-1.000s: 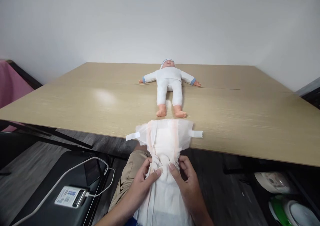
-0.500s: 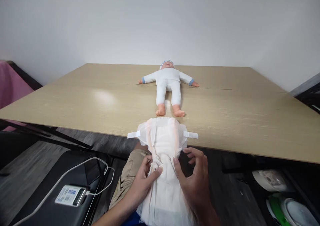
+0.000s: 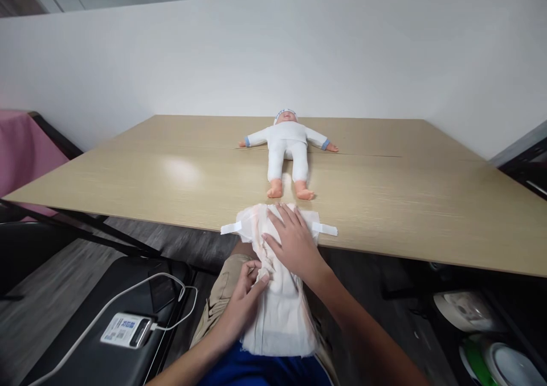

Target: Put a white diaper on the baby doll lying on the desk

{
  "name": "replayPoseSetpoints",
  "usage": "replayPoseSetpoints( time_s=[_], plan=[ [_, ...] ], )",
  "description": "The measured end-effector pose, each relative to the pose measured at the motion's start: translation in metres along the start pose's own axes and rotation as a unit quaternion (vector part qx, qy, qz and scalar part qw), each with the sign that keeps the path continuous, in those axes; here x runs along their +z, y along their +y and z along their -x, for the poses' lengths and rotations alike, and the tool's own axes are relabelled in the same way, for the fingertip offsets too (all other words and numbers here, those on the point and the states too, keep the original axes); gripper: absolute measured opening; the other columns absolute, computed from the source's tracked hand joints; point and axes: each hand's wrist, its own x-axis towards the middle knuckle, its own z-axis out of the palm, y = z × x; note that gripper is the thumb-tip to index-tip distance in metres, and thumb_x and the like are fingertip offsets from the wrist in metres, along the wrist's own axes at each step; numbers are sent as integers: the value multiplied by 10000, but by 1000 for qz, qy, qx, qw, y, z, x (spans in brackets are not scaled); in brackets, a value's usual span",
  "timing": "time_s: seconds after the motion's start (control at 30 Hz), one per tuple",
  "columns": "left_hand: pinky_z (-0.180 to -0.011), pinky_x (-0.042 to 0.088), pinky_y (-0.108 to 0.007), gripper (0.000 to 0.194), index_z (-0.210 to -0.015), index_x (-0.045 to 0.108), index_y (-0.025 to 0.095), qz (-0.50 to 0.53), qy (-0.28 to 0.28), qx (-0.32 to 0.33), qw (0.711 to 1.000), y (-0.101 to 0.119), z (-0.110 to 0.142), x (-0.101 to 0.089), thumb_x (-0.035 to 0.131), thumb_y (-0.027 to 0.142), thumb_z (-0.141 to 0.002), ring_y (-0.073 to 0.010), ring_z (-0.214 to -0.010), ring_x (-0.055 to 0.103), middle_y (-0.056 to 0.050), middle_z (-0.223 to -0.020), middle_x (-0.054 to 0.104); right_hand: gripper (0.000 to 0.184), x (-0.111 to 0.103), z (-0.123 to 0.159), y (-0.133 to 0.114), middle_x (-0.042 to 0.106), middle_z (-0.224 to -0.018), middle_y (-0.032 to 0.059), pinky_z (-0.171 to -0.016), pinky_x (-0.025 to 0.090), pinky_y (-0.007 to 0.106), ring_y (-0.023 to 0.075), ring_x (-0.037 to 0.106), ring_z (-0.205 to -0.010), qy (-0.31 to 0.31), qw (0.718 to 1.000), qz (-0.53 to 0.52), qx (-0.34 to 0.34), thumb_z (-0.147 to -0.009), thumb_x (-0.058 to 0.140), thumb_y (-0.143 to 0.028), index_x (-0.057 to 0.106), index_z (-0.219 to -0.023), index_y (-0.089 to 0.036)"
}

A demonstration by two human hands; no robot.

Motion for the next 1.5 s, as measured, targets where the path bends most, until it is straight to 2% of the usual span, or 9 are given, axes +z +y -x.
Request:
replayPoseSetpoints(
  time_s=[0.2,0.37,0.5,0.63,0.83,0.93,1.03,1.3,1.5],
  plan=[
    [-1095,519,-452,445,-1301,412,315,-150,-19,41,988,24,5,-21,638,581,-1025,-268,-1215,662,-80,-1292,684,644,6,-4,8,353,-1758,132,-1359,248,639,328,304,-1647,-27,1000,5,-2,-1157,419,-529,393,-1709,-200],
    [-985,534,-399,197,-1232,548,278,-370,-46,183,910,81,-14,-44,572,418,-1097,-225,-1045,701,-24,-1150,732,650,4,-5,7,378,-1742,159,-1366,249,617,342,334,-1631,-20,999,21,-13,-1150,451,-522,423,-1697,-173],
    [-934,548,-364,136,-1166,592,247,-476,-54,321,817,136,-60,-59,524,355,-1119,-192,-981,669,-22,-1109,713,653,5,-5,6,347,-1759,151,-1358,306,571,328,307,-1647,-19,1000,14,-12,-1153,460,-532,421,-1702,-179],
    [-1115,512,-441,240,-1313,572,215,-542,-47,384,746,172,-139,-67,483,234,-1090,-250,-1223,622,-95,-1329,660,641,6,-5,4,304,-1781,124,-1355,318,568,321,281,-1660,-20,1000,13,-5,-1158,452,-530,394,-1721,-228],
    [-1232,422,-511,981,-1704,274,278,-741,-124,402,523,182,-246,-50,596,-4,-822,-357,-1587,363,-155,-1769,285,608,3,-5,5,331,-1774,85,-1344,353,580,316,328,-1642,-16,1000,-2,19,-1143,496,-486,414,-1711,-287],
    [-1289,355,-476,1108,-1733,214,372,-779,-209,424,412,183,-270,-28,652,-9,-789,-339,-1676,232,-79,-1847,134,607,-2,-6,10,325,-1777,69,-1327,382,601,311,325,-1643,-22,1000,-6,19,-1143,489,-501,407,-1712,-305],
    [-1306,334,-471,1055,-1724,287,365,-774,-265,449,359,185,-282,-9,728,70,-813,-348,-1668,263,-50,-1847,169,622,-5,-7,15,278,-1795,50,-1307,412,617,312,312,-1650,-31,999,-8,13,-1143,479,-515,377,-1724,-318],
    [-1115,477,-475,312,-1300,706,247,-679,-332,532,381,192,-299,14,572,209,-1021,-327,-1363,557,-52,-1528,648,714,-3,-17,28,191,-1815,16,-1278,463,616,319,286,-1663,-74,997,-13,-4,-1118,527,-554,271,-1757,-364],
    [-1139,473,-399,310,-1298,699,237,-590,-363,499,521,230,-305,25,591,172,-1015,-276,-1302,611,-10,-1370,716,723,2,-37,52,160,-1821,9,-1298,436,614,317,245,-1677,-93,995,-21,-3,-1131,499,-594,214,-1765,-395]
  ],
)
